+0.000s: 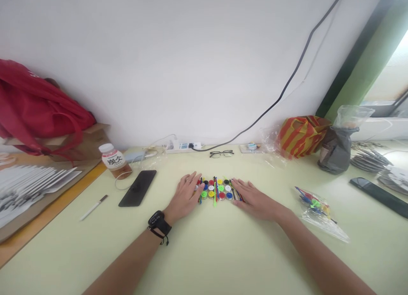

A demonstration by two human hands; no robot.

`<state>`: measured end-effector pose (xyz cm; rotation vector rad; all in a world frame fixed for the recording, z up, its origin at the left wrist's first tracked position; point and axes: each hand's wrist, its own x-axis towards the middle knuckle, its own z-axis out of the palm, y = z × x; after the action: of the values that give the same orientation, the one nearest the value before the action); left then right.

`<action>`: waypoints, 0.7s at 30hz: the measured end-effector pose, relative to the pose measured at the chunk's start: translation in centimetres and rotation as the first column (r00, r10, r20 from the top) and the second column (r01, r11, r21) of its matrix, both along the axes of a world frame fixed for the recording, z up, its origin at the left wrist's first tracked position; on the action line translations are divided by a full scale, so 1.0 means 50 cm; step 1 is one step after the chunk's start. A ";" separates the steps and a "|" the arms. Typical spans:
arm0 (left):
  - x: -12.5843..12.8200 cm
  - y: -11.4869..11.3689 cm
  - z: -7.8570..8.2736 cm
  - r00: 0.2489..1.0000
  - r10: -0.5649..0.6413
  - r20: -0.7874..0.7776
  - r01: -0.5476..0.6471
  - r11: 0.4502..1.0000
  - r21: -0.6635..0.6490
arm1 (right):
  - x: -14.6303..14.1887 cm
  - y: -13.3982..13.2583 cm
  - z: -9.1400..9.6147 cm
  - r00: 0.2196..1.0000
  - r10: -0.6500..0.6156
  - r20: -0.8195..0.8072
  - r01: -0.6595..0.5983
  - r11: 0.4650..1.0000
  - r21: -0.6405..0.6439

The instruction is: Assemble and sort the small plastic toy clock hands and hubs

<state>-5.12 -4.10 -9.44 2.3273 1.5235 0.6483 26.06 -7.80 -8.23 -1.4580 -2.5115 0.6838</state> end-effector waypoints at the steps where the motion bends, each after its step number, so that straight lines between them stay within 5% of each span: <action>1: 0.000 0.000 0.001 1.000 -0.002 0.002 0.002 1.000 -0.002 | -0.001 0.000 -0.001 1.000 0.004 -0.004 -0.004 1.000 0.002; 11: -0.001 0.002 -0.001 0.999 -0.005 0.042 0.006 1.000 -0.013 | -0.012 -0.017 0.012 0.995 -0.019 -0.096 0.014 0.998 -0.056; 21: -0.003 0.001 0.014 0.978 -0.029 0.208 0.063 0.986 -0.157 | -0.036 -0.024 0.008 0.920 -0.156 -0.360 0.093 0.978 -0.187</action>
<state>-5.30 -4.04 -8.72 2.0971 1.3726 0.7000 24.28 -9.01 -7.84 -1.3686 -2.0962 1.0572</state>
